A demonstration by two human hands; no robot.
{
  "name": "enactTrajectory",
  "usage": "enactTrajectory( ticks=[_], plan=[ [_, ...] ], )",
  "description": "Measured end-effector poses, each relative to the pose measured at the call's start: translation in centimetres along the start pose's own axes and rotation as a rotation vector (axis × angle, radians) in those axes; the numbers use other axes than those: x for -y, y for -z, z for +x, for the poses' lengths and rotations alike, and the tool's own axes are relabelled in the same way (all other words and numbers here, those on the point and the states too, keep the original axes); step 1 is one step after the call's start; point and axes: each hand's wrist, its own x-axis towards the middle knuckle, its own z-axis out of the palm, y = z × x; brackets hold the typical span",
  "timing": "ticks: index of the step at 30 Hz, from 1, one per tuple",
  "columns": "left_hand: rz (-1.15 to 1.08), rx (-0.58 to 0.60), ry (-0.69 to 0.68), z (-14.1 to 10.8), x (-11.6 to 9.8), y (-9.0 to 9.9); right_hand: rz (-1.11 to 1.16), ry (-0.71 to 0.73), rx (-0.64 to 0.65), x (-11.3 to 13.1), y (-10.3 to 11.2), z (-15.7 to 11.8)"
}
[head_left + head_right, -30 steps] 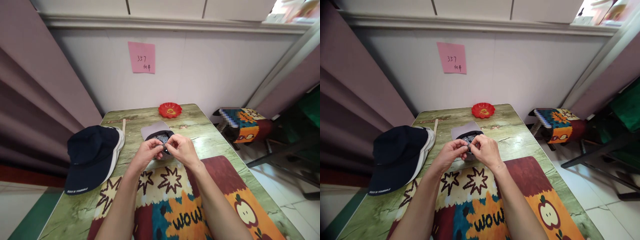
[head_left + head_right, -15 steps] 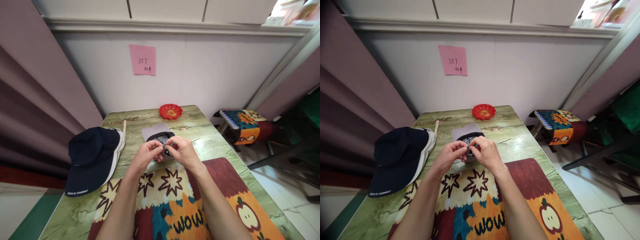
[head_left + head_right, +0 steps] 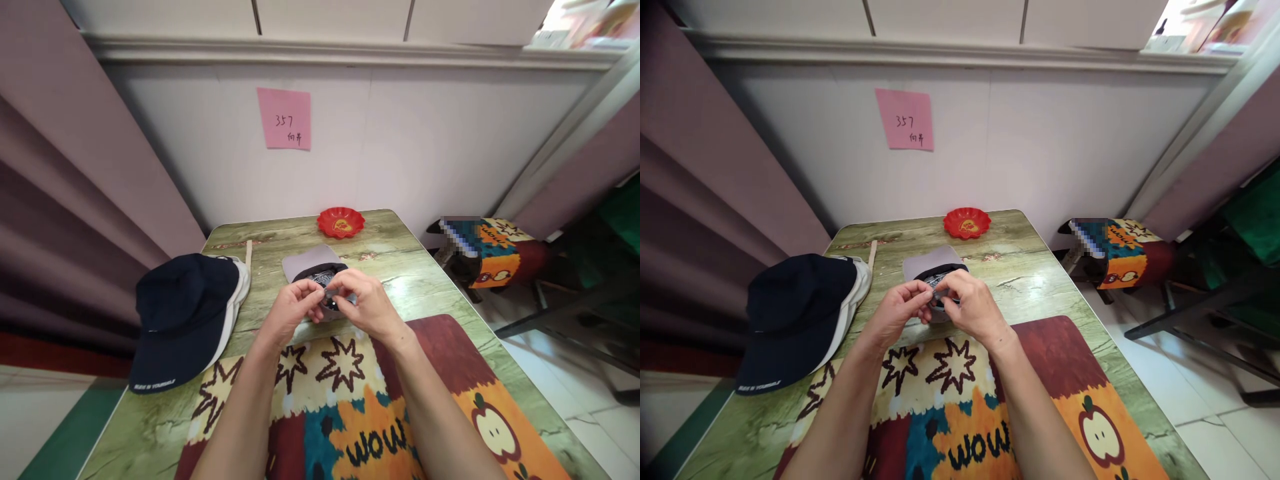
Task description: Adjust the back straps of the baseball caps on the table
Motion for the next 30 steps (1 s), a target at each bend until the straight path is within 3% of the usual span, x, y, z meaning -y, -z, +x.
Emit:
enactTrajectory(
  ticks=[12,20,30],
  plan=[
    [0.024,-0.002,0.010,-0.08,-0.30,-0.05,-0.045,0.075,0.036,0.27,0.32,0.16],
    [-0.030,0.026,-0.022,-0.03,0.00,0.07,-0.014,-0.026,-0.019,0.73,0.15,0.20],
    [0.051,-0.010,-0.052,-0.06,-0.35,-0.42,-0.085,-0.019,-0.005,0.74,0.04,0.19]
  ],
)
